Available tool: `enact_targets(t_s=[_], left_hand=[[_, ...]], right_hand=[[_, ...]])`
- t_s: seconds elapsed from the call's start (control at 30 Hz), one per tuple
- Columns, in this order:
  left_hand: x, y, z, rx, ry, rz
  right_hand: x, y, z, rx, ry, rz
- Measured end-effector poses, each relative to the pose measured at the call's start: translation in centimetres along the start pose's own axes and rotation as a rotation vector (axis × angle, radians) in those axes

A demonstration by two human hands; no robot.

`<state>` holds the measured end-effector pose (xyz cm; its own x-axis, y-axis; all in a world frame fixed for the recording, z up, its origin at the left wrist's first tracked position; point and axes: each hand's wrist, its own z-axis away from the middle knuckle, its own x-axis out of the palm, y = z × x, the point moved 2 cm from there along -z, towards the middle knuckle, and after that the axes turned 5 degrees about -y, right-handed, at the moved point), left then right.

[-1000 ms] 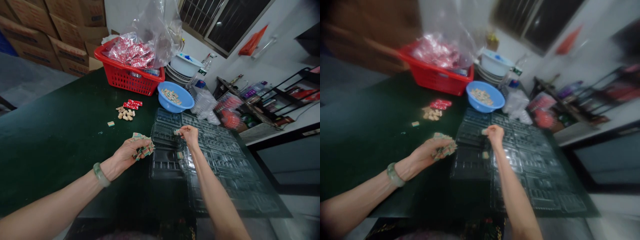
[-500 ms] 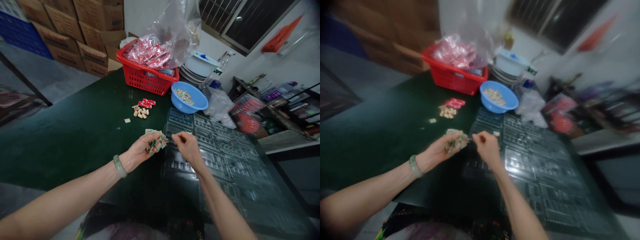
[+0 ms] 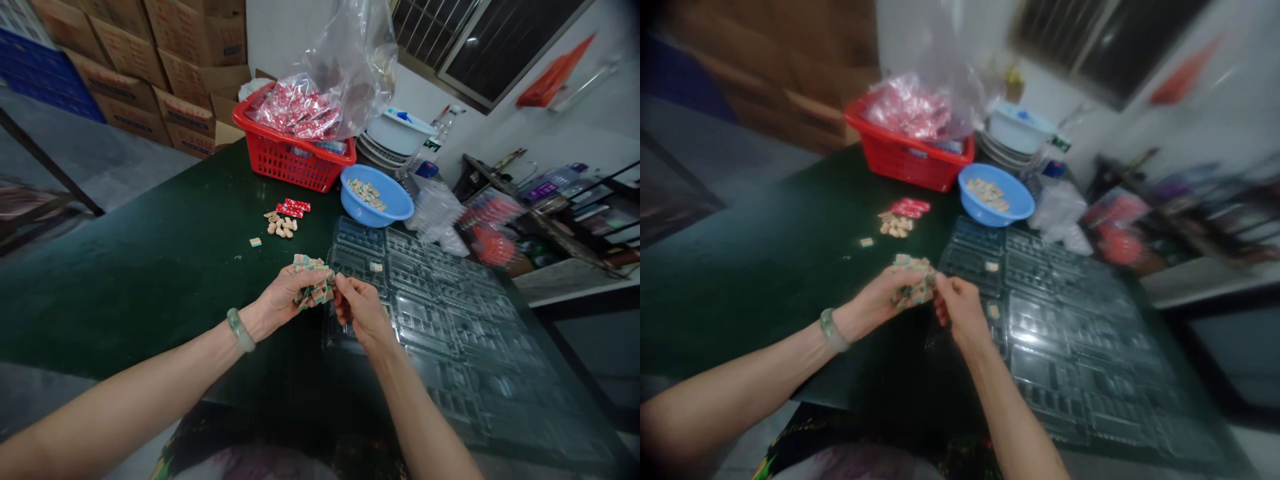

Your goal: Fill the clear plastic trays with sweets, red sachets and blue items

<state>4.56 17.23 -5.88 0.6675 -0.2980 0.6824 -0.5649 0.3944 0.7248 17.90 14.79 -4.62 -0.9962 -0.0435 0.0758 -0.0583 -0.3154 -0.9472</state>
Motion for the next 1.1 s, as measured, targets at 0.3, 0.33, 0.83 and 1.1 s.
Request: enact_targets(t_s=[0.3,0.33,0.83,1.1], left_hand=[[-1.1,-0.7,-0.9,-0.141,0.052,0.153],[-1.1,-0.8,-1.0,-0.148,0.046,0.167],[-1.4,-1.2,-0.9,-0.147,-0.045,0.047],[-1.0,-0.9,-0.6,-0.148,-0.067,-0.044]], right_hand=[[-0.4,-0.1,0.5,0.048,-0.086,-0.151],[-0.5,-0.1,0.5,0.044,-0.073,-0.153],[-1.3,-0.2,0.4,-0.131,0.024,0.186],[-1.6,-0.8,0.1,-0.091,-0.013,0.269]])
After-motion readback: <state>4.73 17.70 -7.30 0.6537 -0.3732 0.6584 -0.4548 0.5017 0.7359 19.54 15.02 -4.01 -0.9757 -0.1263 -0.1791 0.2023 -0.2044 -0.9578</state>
